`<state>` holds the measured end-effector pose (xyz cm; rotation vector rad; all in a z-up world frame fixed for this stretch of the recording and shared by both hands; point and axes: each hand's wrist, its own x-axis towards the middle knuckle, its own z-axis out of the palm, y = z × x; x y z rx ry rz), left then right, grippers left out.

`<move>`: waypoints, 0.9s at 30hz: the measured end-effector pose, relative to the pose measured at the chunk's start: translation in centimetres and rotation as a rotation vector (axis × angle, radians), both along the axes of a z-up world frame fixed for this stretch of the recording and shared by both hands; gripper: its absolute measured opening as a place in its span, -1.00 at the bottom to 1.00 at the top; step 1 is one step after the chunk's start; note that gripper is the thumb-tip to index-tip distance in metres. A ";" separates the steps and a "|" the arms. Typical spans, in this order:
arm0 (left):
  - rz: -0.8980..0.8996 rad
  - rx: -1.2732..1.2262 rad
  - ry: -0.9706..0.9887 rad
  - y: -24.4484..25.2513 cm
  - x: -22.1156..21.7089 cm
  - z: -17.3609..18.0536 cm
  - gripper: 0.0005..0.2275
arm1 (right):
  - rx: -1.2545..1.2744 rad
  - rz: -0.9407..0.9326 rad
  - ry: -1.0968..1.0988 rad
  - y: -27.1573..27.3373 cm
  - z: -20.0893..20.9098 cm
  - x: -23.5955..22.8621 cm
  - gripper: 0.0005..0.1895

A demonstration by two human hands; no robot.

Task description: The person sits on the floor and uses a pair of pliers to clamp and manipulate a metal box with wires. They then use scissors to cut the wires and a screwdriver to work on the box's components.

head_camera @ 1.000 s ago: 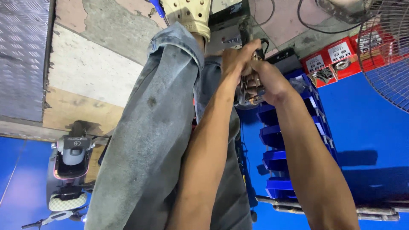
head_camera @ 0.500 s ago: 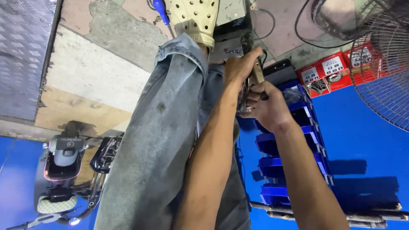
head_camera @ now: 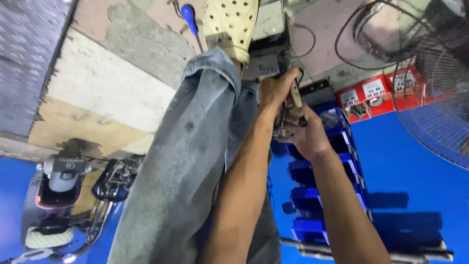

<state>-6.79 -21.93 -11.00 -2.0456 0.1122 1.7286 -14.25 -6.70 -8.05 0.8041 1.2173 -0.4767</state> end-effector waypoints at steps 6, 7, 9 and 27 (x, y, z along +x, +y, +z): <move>-0.122 0.006 0.013 0.6 0.2 -1.1 -0.24 | -0.014 -0.079 0.079 0.4 0.3 0.7 -0.40; -0.146 0.000 0.015 0.9 0.3 -1.3 -0.22 | -0.005 -0.128 0.074 -1.1 1.1 0.9 -0.53; -0.173 0.004 0.012 2.0 0.6 -2.0 -0.19 | 0.014 -0.181 0.064 -1.9 1.9 1.3 -0.65; -0.195 0.018 0.044 1.6 0.6 -2.4 -0.24 | 0.015 0.064 -0.140 -0.1 -1.3 -0.6 -0.26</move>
